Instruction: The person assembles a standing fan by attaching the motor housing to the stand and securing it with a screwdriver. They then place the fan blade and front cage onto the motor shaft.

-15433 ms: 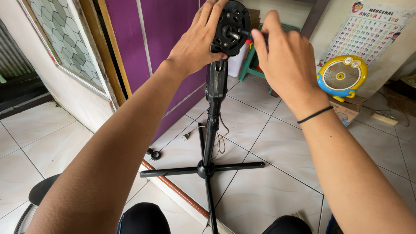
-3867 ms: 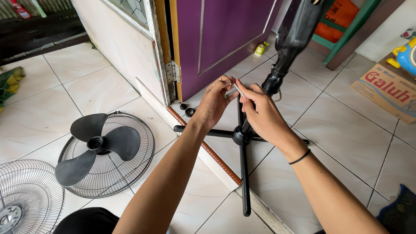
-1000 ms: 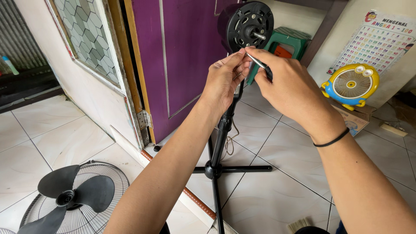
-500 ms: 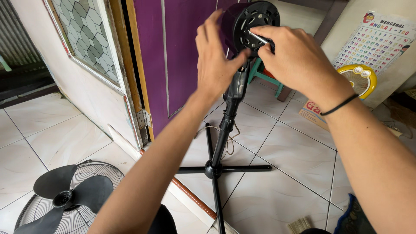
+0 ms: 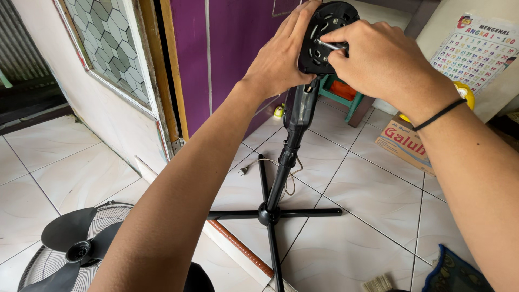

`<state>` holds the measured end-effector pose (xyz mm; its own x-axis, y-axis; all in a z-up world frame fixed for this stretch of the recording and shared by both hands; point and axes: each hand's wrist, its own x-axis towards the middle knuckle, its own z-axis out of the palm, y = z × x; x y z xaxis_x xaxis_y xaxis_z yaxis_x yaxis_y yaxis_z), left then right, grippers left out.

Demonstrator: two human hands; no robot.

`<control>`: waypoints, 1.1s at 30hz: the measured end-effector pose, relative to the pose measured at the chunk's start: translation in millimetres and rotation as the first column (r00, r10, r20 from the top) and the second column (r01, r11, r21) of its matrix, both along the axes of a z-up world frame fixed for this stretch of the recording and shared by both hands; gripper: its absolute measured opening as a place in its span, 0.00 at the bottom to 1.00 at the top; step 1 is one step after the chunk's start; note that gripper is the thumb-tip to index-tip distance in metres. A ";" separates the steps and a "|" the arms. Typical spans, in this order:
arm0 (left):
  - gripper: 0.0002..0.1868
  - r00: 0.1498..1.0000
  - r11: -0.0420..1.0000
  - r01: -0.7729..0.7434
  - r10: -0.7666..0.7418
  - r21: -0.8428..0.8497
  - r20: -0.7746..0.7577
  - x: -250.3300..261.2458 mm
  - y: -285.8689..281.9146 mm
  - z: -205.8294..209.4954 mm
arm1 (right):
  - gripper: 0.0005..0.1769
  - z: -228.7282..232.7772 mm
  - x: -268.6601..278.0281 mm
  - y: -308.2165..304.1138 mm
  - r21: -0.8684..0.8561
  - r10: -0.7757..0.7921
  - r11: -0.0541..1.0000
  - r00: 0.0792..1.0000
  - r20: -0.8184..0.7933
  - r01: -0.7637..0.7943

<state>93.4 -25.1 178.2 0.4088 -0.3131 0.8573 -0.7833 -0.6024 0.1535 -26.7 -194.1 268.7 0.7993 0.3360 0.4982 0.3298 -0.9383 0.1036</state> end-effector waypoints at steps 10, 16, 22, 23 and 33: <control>0.68 0.990 0.994 -0.111 0.112 -0.014 0.084 -7.4 -9.8 -4.3 | 0.22 -0.4 8.1 -8.0 -0.065 -0.004 0.998 1.000 0.017 0.006; 0.69 0.983 0.989 -0.148 0.150 -0.028 0.105 -5.0 -12.0 -6.5 | 0.22 -4.0 10.2 -5.7 -0.007 0.038 0.999 0.999 0.008 -0.038; 0.68 0.984 0.989 -0.142 0.146 -0.043 0.105 -2.3 -14.7 -8.9 | 0.21 -3.7 7.6 -5.9 0.062 -0.014 0.998 0.999 -0.032 0.016; 0.68 0.983 0.989 -0.143 0.147 -0.043 0.106 -1.9 -14.8 -9.2 | 0.22 -3.7 7.7 -5.6 0.073 -0.013 0.997 0.999 -0.034 0.015; 0.69 0.973 0.978 -0.208 0.210 -0.036 0.091 -2.4 -19.2 -10.1 | 0.20 -3.6 10.2 -8.0 0.104 0.050 0.993 0.999 -0.014 -0.049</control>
<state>91.0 -44.3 168.1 0.3805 -0.2066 0.9014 -0.6523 -0.7509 0.1032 -16.5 -202.2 265.1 0.7915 0.3229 0.5189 0.3771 -0.9262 0.0012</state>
